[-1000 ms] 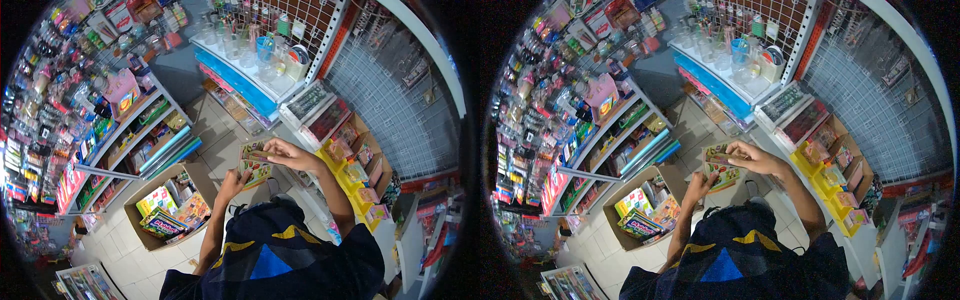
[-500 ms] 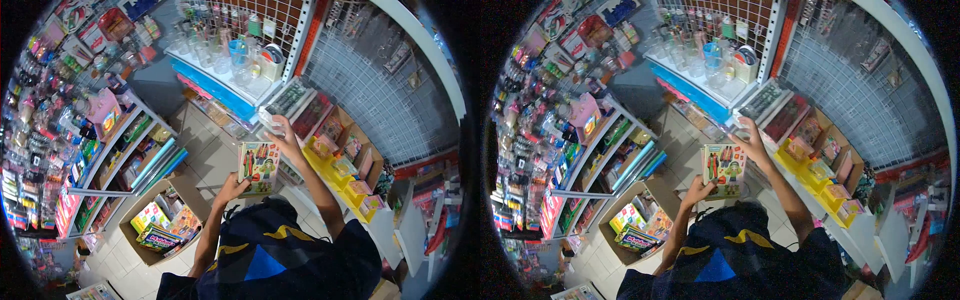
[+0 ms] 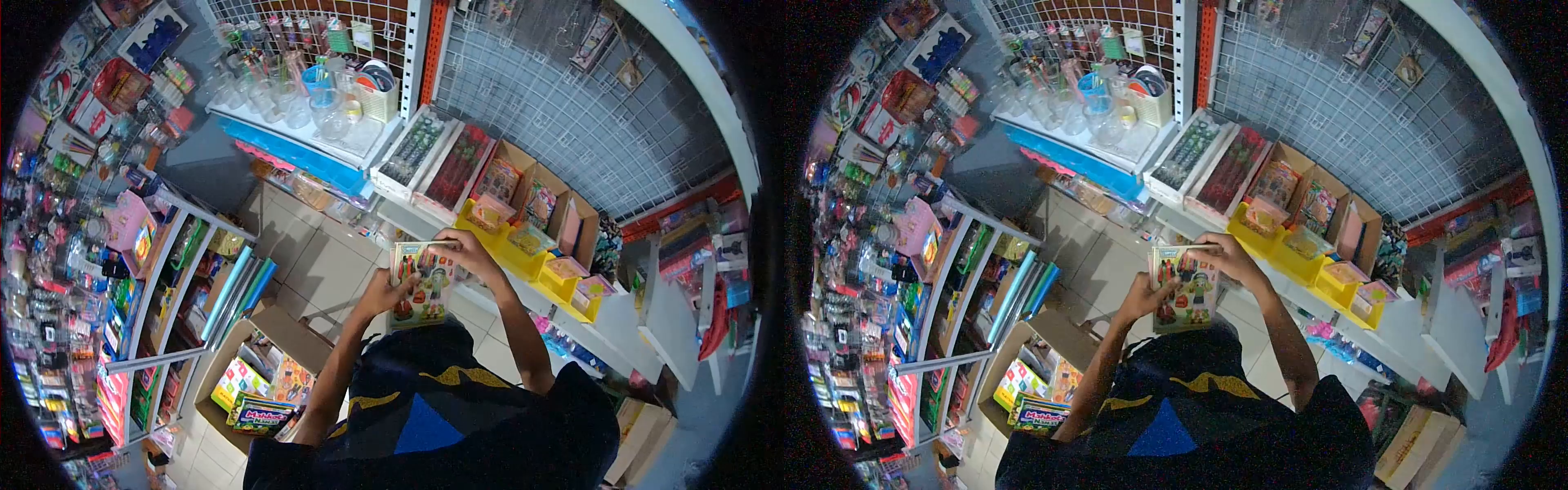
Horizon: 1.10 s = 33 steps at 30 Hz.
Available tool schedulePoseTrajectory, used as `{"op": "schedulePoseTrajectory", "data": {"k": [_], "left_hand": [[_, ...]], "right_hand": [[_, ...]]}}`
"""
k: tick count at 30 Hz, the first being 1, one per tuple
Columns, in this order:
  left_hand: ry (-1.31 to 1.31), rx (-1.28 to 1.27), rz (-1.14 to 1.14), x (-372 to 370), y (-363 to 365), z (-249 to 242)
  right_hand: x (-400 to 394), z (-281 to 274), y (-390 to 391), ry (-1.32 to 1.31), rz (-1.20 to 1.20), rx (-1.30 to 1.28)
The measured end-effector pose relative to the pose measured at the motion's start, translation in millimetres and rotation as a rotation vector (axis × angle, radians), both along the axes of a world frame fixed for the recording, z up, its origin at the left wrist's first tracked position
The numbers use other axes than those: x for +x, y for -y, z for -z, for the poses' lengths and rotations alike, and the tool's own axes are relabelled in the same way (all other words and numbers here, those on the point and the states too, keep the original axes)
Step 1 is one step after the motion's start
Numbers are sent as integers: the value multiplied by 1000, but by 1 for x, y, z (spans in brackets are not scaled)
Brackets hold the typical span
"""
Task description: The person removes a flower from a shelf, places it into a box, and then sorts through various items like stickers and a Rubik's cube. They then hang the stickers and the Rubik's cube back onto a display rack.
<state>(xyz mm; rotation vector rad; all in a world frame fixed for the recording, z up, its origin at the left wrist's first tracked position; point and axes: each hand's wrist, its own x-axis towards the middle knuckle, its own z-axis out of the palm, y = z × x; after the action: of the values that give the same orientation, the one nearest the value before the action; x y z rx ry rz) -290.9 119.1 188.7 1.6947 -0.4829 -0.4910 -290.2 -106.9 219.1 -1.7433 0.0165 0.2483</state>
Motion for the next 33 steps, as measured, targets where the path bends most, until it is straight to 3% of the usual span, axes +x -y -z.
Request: {"op": "schedulePoseTrajectory", "data": {"k": [1, 3, 4, 7, 10, 13, 16, 18, 20, 23, 24, 25, 27, 29, 30, 31, 33], "left_hand": [[-8, 24, -3, 5, 5, -1], [-25, 65, -1, 15, 10, -1], [40, 22, 39, 21, 12, 11], [-93, -217, -79, 36, 32, 5], [-102, -265, -25, 49, 51, 4], [-88, -289, -8, 60, 64, 4], [-233, -421, 1, 67, 78, -2], [-176, -395, -35, 71, 98, 22], [-259, -318, 5, 74, 102, 16], [-262, -346, 53, 80, 115, 53], [276, -304, -93, 84, 124, 68], [126, -296, -58, 87, 121, 63], [-185, -280, 9, 92, 97, 59], [-105, -237, -71, 95, 68, 73], [-148, -258, -173, 93, 53, 88], [-195, -186, -257, 89, 33, 98], [-210, -134, -429, 72, -1, 99]], "right_hand": [[0, -2, 3, -20, -36, -55], [-5, -6, 3, -23, 80, 103], [-6, -6, 6, -34, 110, 153], [-4, 7, 20, -71, 133, 187], [-2, 16, 28, -92, 145, 209], [1, 15, 37, -134, 239, 385], [2, 37, 48, -173, 454, 621], [0, 43, 44, -166, 584, 697], [-7, 59, 50, -133, 562, 711], [-7, 77, 72, -138, 557, 591], [-4, 66, 80, -119, 538, 488], [-2, 53, 86, -100, 519, 387], [19, 37, 117, -54, 652, 485], [42, 16, 161, 51, 716, 472], [54, 51, 204, 196, 710, 545], [70, 53, 233, 263, 797, 409], [101, 52, 262, 116, 1055, 277]]}}
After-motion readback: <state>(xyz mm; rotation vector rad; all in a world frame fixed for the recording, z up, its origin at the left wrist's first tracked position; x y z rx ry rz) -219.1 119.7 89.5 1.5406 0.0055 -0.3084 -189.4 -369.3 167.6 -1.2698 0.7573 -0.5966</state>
